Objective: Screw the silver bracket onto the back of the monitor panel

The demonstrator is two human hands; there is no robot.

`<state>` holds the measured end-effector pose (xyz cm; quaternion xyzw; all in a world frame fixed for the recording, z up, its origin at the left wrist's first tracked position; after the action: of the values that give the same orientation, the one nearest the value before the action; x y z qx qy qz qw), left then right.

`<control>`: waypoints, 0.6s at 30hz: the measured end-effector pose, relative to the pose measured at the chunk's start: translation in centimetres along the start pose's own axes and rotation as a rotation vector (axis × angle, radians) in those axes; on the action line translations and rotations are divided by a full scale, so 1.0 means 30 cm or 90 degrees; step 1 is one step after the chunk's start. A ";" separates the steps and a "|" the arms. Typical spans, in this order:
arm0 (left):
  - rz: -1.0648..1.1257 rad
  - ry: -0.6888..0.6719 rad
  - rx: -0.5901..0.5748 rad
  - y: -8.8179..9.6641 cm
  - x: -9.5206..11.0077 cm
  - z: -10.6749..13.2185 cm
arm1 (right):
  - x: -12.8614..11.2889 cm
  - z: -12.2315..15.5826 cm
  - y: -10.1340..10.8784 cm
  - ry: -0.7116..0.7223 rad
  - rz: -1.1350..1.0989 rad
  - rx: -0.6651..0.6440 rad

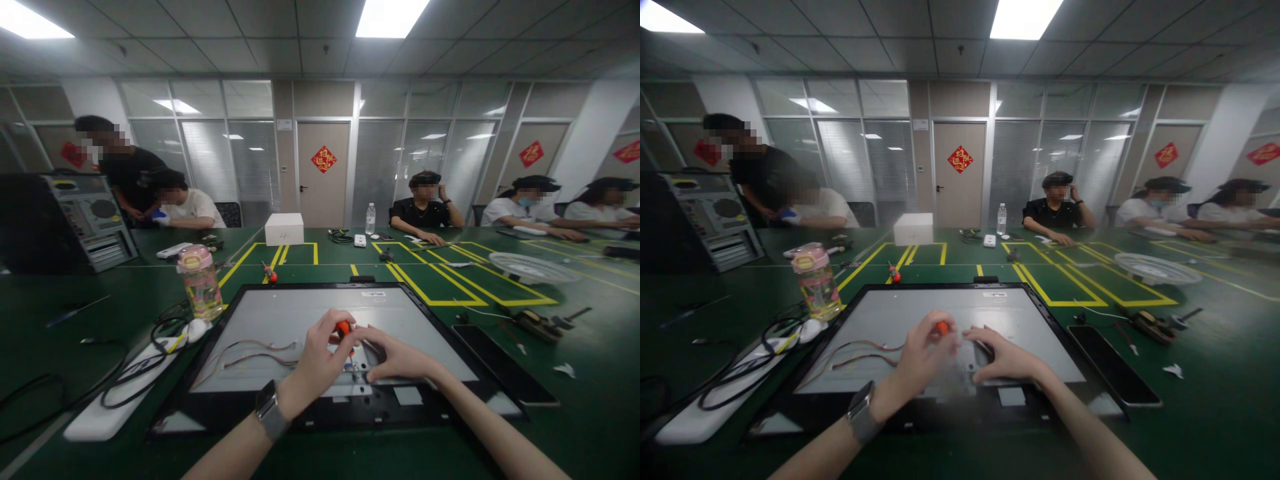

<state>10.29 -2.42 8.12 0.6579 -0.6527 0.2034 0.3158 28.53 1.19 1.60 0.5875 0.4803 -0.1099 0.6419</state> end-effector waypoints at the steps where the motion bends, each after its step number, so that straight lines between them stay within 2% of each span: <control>1: 0.000 0.000 0.000 0.001 -0.001 0.001 | -0.001 0.000 0.000 0.001 0.001 -0.002; 3: -0.022 -0.036 -0.004 0.000 0.008 0.007 | -0.001 0.000 -0.001 0.004 0.005 -0.002; 6: -0.063 -0.163 -0.027 -0.013 0.050 0.023 | 0.003 -0.002 -0.001 0.013 0.010 0.004; 8: -0.065 -0.206 -0.056 -0.027 0.074 0.030 | 0.009 -0.002 -0.002 0.008 0.006 0.009; 10: -0.058 -0.167 -0.067 -0.035 0.078 0.024 | 0.016 -0.001 -0.003 -0.004 0.000 0.010; 13: -0.037 -0.071 -0.042 -0.028 0.069 0.005 | 0.020 -0.001 -0.005 -0.005 -0.004 0.006; 18: -0.078 -0.063 0.070 0.007 0.055 -0.024 | 0.015 -0.003 -0.003 -0.001 -0.005 0.004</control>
<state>10.30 -3.14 9.79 0.7222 -0.6141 0.1860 0.2585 28.66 1.43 1.22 0.5878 0.4813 -0.1144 0.6401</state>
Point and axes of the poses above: each hand's wrist, its own z-axis away from the middle knuckle, its own y-axis out of the back of the hand, x = y × z, the point moved 5 cm from there along -z, towards the middle knuckle, and after that the axes turned 10 degrees about x, right-handed, at the moved point
